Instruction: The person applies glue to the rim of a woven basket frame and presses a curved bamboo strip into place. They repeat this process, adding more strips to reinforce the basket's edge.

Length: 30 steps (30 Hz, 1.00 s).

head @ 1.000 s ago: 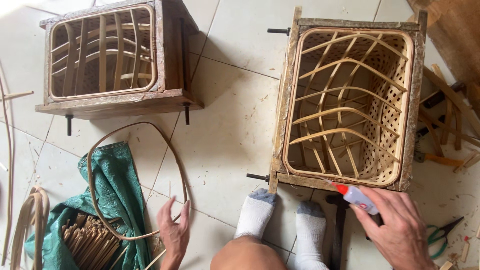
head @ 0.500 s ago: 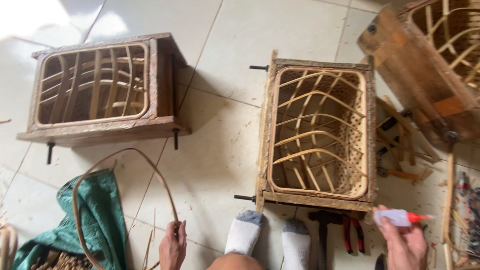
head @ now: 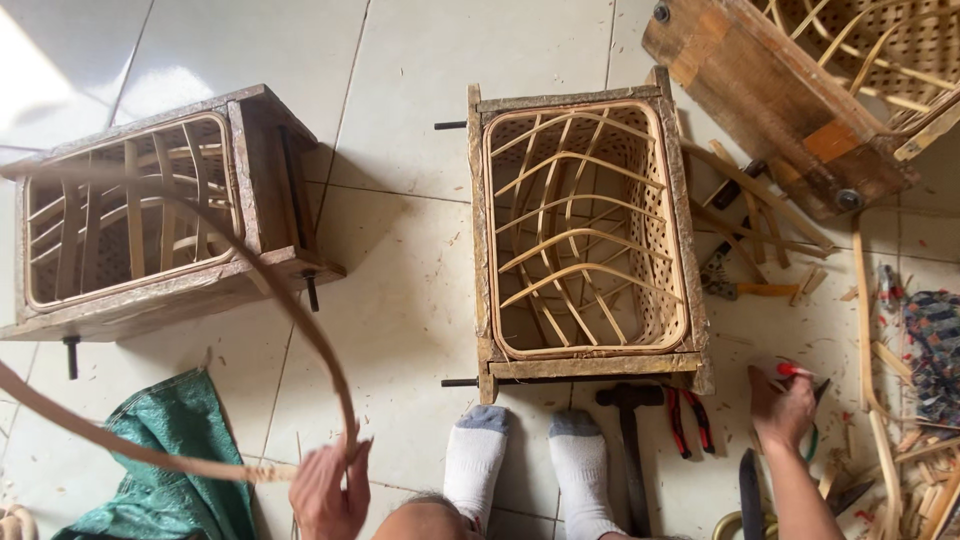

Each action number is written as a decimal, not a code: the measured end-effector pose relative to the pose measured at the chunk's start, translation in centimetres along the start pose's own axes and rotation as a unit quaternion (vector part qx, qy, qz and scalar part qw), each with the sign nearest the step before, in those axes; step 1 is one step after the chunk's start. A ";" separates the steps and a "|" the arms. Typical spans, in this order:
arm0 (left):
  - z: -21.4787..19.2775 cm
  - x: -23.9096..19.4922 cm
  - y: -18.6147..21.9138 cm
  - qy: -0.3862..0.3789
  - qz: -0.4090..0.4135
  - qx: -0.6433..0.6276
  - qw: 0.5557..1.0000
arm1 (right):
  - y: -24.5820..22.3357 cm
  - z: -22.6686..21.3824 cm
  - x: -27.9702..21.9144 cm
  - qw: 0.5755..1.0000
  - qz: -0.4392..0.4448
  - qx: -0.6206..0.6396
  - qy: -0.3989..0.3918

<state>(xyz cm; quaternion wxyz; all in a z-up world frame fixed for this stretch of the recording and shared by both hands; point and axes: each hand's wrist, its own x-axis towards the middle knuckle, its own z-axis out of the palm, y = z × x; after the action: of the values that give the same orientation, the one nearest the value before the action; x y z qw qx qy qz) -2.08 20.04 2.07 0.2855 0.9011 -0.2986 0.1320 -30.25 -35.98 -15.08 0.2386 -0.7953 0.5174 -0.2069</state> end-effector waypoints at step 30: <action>7.7 19.7 16.9 -0.255 0.321 -0.113 0.905 | 6.0 -7.1 -17.0 0.987 0.094 0.093 -0.086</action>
<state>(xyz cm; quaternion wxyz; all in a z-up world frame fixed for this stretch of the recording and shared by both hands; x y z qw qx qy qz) 3.61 -4.77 11.32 0.2420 0.7210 -0.6472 -0.0525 -45.15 -23.65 -14.36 0.3738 -0.7321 0.5461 -0.1612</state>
